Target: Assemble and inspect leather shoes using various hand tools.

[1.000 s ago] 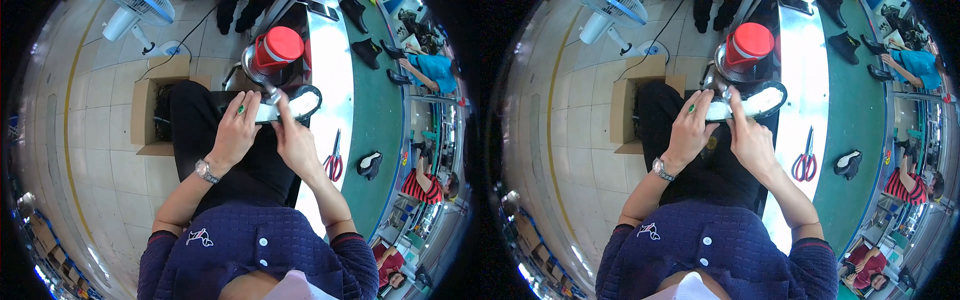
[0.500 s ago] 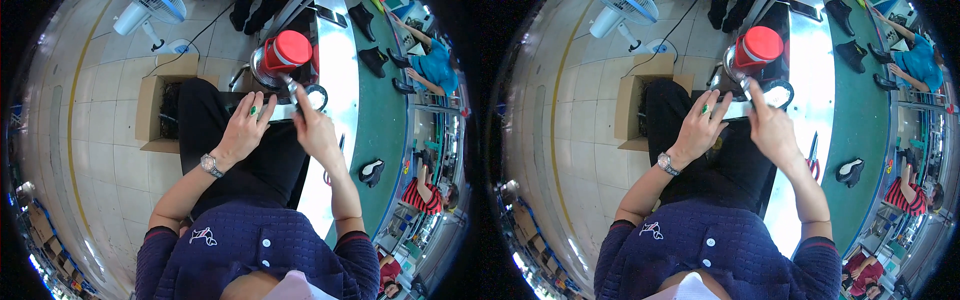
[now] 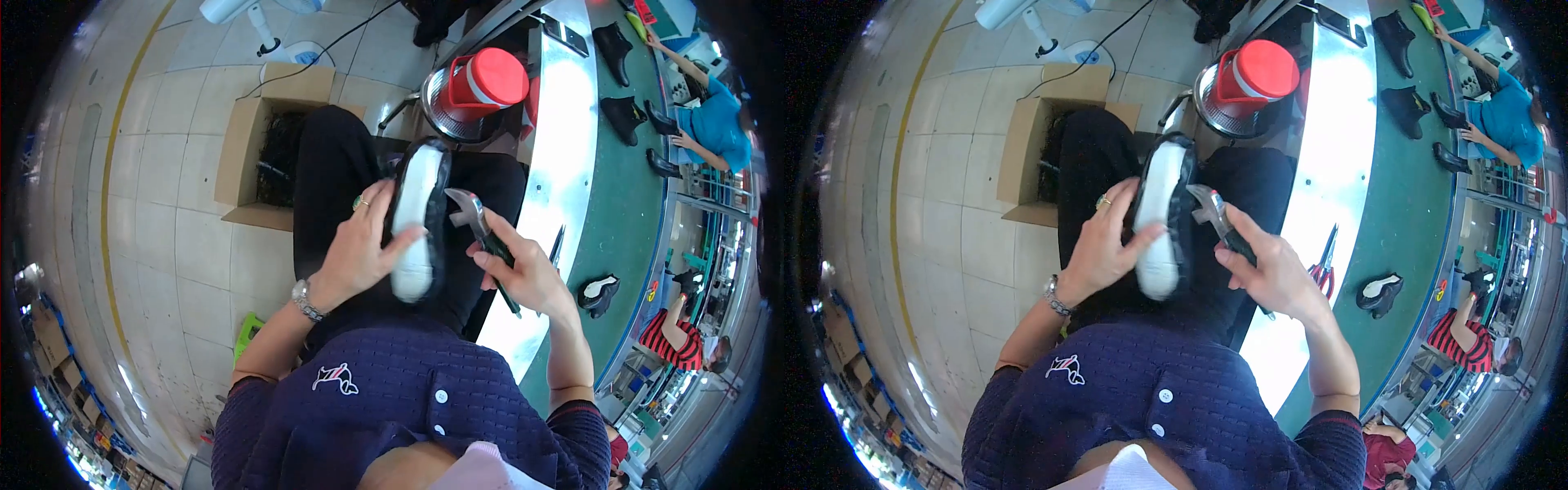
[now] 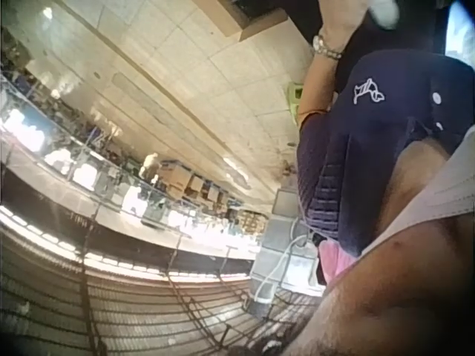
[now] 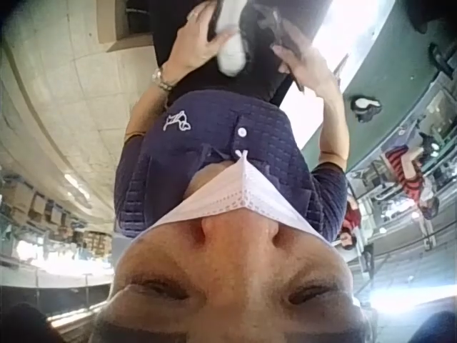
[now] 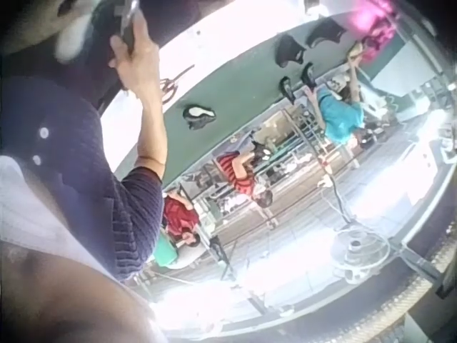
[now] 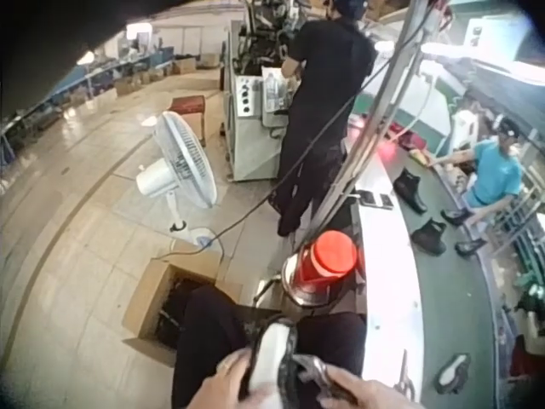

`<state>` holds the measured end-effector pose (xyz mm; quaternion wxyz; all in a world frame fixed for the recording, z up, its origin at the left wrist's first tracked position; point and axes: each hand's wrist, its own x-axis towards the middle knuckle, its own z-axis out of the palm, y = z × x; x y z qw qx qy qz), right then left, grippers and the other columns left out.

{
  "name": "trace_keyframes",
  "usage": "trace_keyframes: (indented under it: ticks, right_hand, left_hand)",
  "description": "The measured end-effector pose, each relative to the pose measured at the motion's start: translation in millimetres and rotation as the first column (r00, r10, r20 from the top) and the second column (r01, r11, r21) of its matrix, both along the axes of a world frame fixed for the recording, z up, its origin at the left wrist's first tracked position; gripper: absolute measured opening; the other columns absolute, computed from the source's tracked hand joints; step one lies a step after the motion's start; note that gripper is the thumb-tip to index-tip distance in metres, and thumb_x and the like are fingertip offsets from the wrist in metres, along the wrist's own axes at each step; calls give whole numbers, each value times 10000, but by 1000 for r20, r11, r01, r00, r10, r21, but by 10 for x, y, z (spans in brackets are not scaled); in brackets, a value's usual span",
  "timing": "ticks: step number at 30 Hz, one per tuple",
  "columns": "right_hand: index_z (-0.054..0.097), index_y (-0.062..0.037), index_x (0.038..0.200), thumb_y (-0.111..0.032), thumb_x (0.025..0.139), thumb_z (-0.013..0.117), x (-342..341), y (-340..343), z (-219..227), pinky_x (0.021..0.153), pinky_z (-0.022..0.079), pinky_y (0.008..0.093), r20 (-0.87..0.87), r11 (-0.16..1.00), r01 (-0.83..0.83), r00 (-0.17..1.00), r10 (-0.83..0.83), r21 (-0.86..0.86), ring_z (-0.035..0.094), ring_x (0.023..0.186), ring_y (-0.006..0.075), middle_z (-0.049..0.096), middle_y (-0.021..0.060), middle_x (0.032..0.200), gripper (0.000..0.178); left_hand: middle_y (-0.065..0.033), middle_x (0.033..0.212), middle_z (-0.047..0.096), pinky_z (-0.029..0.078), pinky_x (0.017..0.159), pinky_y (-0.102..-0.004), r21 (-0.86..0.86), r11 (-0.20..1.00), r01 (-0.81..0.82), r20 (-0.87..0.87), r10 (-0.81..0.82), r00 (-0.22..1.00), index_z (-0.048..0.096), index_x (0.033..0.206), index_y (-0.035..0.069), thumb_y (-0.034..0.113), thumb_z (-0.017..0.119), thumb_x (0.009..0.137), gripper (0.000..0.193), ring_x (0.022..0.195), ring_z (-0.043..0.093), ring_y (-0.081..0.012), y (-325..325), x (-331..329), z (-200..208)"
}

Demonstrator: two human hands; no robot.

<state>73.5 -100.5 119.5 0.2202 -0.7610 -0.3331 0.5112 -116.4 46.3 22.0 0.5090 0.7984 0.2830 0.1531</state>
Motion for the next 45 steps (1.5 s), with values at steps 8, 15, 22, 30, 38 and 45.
trace_keyframes:
  ticks: [8,15,22,30,38,45]
  right_hand:
    - [329,-105,1475,-135,940,605,-123,304,38,833,521,354,56,961,-255,967,250,110,698,832,249,699,125,969,604]
    - [322,-46,1441,-87,938,529,-171,659,284,716,533,451,208,759,-638,731,649,-128,667,726,390,656,226,785,546]
    - [297,-199,1480,-93,905,583,-201,580,207,614,518,480,269,692,-685,639,721,-227,643,687,374,630,186,838,650]
    - [280,-250,1494,-54,874,615,-177,234,-86,558,535,425,319,780,-622,726,609,-73,620,594,324,588,139,768,731]
    - [322,-227,1483,-106,903,595,98,447,139,456,492,339,425,630,-774,552,718,-59,604,524,240,550,93,630,653]
    - [382,-247,1464,-150,877,658,223,961,170,597,531,411,635,660,-736,584,507,150,665,677,322,677,179,880,655]
  left_hand:
    - [-155,629,554,434,517,-396,232,971,-58,35,51,998,589,741,5,242,574,959,323,576,574,-329,213,-168,-75]
    - [-107,607,573,469,495,-342,394,911,123,-65,-106,992,545,709,39,228,603,938,302,550,601,-255,56,-245,-63]
    - [-86,791,674,509,608,-293,259,957,130,-71,-116,991,617,1090,10,284,606,942,311,694,659,-199,13,-252,-59]
    - [-94,1318,505,473,972,-360,-976,-94,196,157,321,934,215,1524,155,440,563,956,724,1157,549,-190,-79,98,-398]
    - [-68,1367,471,416,1002,-324,-983,140,121,146,183,972,156,1553,190,345,656,880,853,1179,515,-167,-23,261,-310]
    - [-80,1308,524,403,1005,-323,-976,151,159,175,95,980,107,1558,156,360,653,886,890,1160,527,-152,48,249,-308]
